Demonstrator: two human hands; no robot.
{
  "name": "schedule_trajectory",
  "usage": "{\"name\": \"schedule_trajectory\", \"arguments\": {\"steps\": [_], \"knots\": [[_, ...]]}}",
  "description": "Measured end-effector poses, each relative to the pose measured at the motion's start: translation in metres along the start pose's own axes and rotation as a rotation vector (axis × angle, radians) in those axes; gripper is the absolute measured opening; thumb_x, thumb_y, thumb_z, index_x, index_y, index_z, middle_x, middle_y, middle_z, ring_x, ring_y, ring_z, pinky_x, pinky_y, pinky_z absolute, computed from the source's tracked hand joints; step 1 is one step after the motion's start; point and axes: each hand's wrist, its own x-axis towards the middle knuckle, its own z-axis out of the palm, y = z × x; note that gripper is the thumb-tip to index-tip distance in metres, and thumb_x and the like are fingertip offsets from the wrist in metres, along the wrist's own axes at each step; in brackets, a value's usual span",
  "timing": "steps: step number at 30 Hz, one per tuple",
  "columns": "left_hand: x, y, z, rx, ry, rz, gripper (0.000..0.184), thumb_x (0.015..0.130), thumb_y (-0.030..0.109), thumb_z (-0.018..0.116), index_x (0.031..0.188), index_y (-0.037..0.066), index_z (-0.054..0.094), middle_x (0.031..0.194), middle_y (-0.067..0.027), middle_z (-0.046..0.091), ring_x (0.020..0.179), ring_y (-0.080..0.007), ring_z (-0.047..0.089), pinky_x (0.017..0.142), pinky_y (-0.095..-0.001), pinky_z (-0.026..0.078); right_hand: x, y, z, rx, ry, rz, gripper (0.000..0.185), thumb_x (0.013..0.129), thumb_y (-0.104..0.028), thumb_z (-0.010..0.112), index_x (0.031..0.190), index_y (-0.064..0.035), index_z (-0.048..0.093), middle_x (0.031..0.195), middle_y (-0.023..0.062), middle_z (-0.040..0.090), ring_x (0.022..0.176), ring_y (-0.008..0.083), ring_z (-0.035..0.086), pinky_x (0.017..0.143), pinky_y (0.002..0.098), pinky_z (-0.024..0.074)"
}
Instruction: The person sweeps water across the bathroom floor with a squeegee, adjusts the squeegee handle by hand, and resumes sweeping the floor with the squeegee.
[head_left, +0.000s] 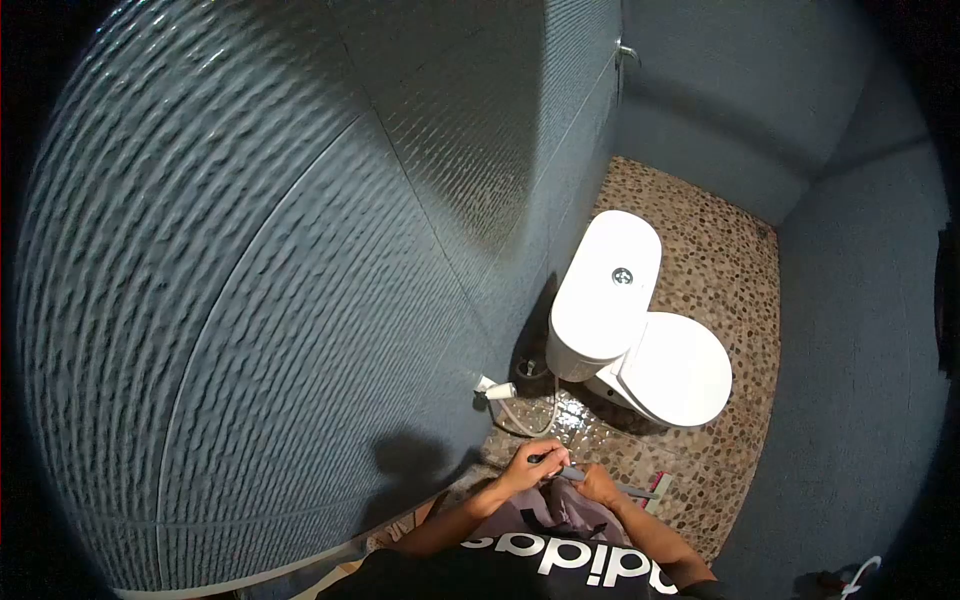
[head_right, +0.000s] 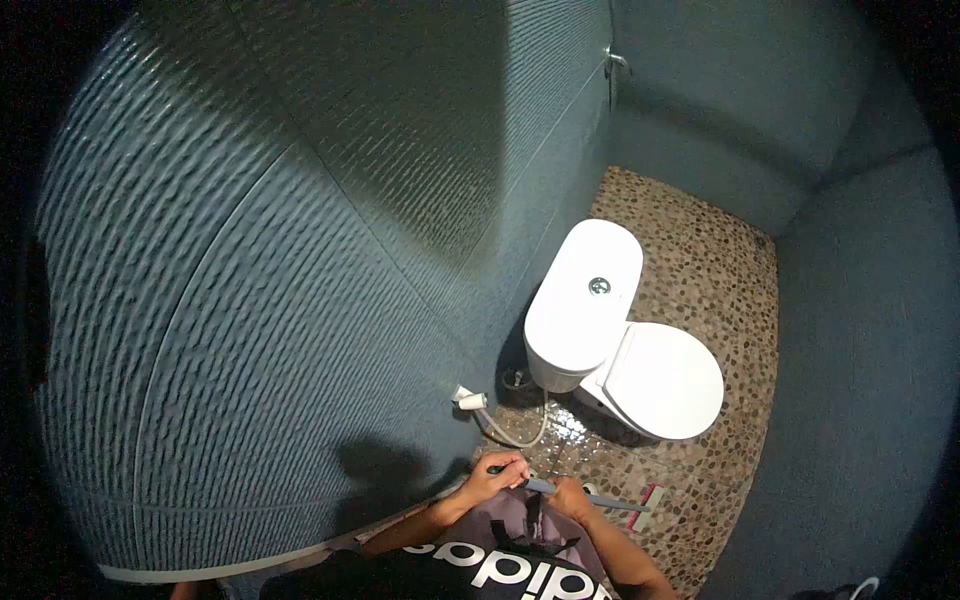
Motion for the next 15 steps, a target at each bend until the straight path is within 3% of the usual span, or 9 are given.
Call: {"name": "schedule_trajectory", "arguments": {"steps": [15], "knots": [[0.001, 0.001, 0.005, 0.016, -0.061, -0.02, 0.023, 0.083, 0.016, 0.045, 0.068, -0.001, 0.052, 0.057, 0.0021, 0.043, 0.05, -0.0037, 0.037, 0.046, -0.0179, 0.029, -0.002, 0.021, 0.005, -0.017, 0.007, -0.054, 0.021, 0.061, -0.019, 0.057, 0.075, -0.0034, 0.056, 0.065, 0.0202, 0.054, 0.062, 0.036, 0.053, 0.057, 0.04, 0.0433]]}}
